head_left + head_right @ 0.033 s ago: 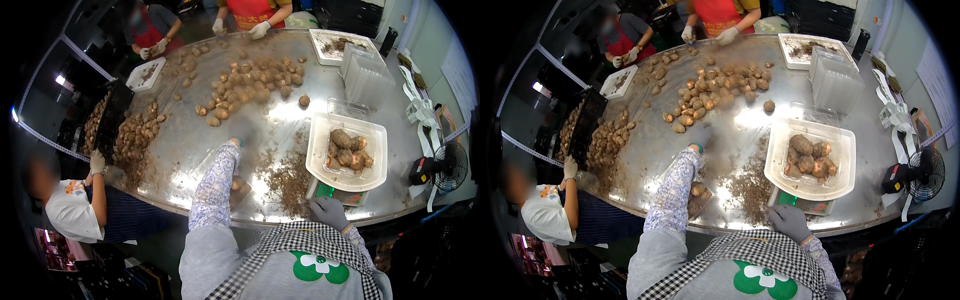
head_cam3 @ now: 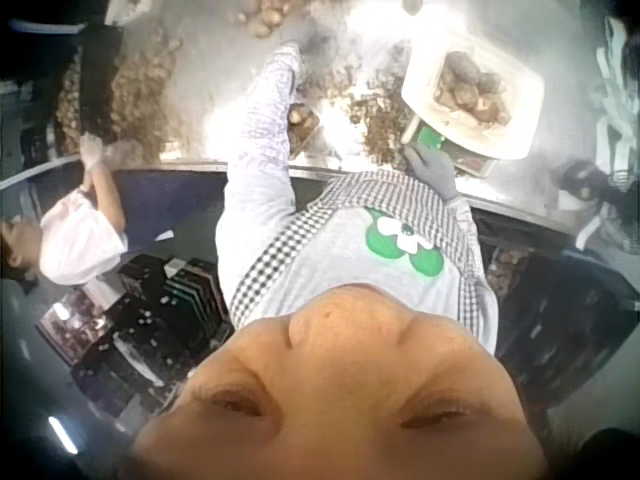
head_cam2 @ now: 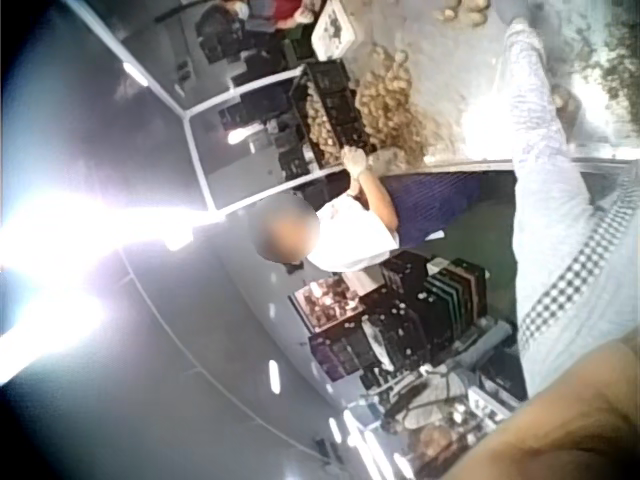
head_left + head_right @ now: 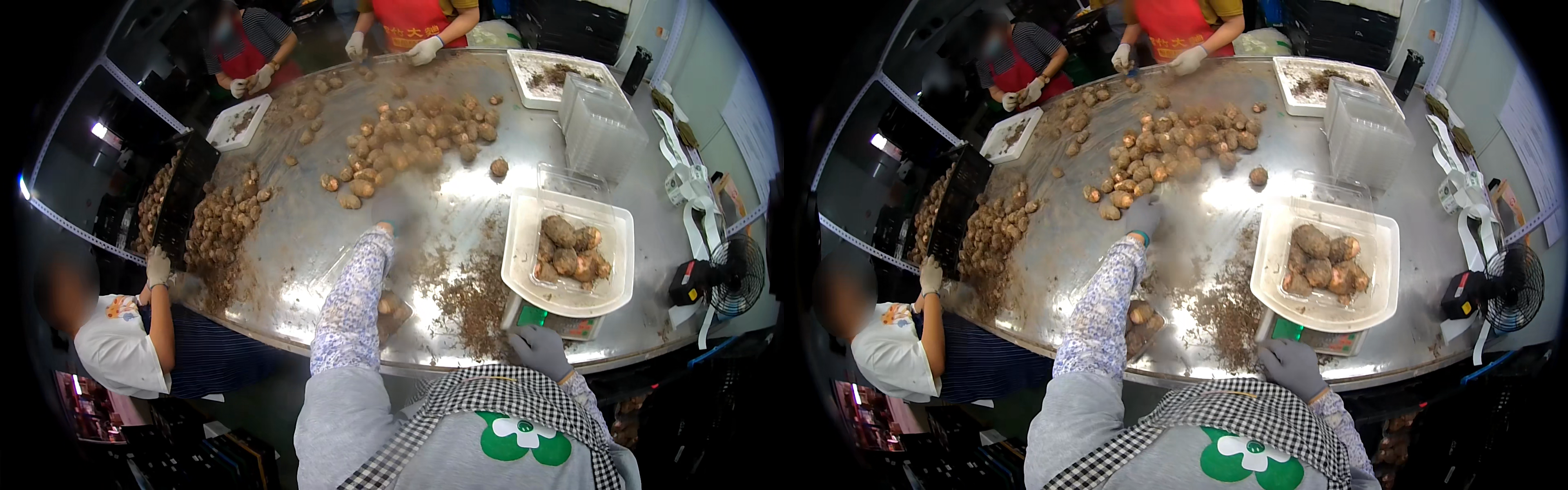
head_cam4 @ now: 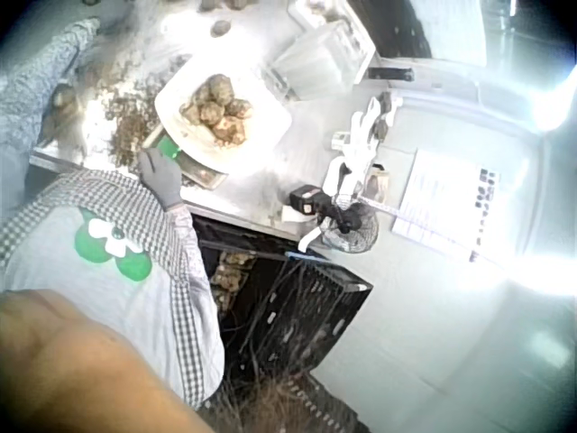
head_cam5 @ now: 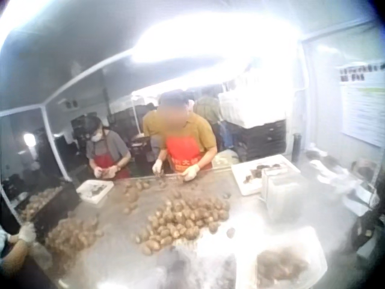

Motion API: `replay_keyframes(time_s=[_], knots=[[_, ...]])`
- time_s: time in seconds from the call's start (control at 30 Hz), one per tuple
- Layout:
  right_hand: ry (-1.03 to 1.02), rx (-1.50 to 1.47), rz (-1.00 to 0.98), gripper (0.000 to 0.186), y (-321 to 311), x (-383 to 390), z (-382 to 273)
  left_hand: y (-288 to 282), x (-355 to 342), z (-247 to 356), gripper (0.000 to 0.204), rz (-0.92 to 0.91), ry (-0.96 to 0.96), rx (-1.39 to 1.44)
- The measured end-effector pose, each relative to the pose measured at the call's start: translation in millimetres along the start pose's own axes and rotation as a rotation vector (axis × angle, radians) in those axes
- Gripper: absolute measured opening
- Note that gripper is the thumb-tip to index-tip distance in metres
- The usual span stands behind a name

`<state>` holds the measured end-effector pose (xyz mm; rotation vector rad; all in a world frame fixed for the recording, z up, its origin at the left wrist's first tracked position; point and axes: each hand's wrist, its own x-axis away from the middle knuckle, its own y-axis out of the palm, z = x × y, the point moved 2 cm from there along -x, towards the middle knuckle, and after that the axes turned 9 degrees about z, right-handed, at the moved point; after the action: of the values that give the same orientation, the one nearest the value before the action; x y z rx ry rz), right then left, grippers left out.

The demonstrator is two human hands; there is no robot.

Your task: The person sorts potatoes on a large metal table, picking them up individually and placing them into a white plastic container on a digital scale. The person wears gloves and an apron, and other workers are visible in the background performing similar tasks.

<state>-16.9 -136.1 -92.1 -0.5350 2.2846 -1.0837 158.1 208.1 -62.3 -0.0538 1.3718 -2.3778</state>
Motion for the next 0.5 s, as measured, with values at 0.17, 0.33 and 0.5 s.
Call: replay_keyframes(time_s=[0.17,0.33,0.5], knots=[[0.181,-0.109,-0.087,0.020,17,-4,8,67,-86,-50,0.034,0.311,0.259,-0.085],[0.252,-0.081,-0.125,0.021,13,-7,10,75,-109,-4,0.024,0.046,0.163,-0.400],[0.277,-0.103,-0.083,0.021,6,-5,7,52,-100,20,0.022,-0.015,0.143,-0.305]])
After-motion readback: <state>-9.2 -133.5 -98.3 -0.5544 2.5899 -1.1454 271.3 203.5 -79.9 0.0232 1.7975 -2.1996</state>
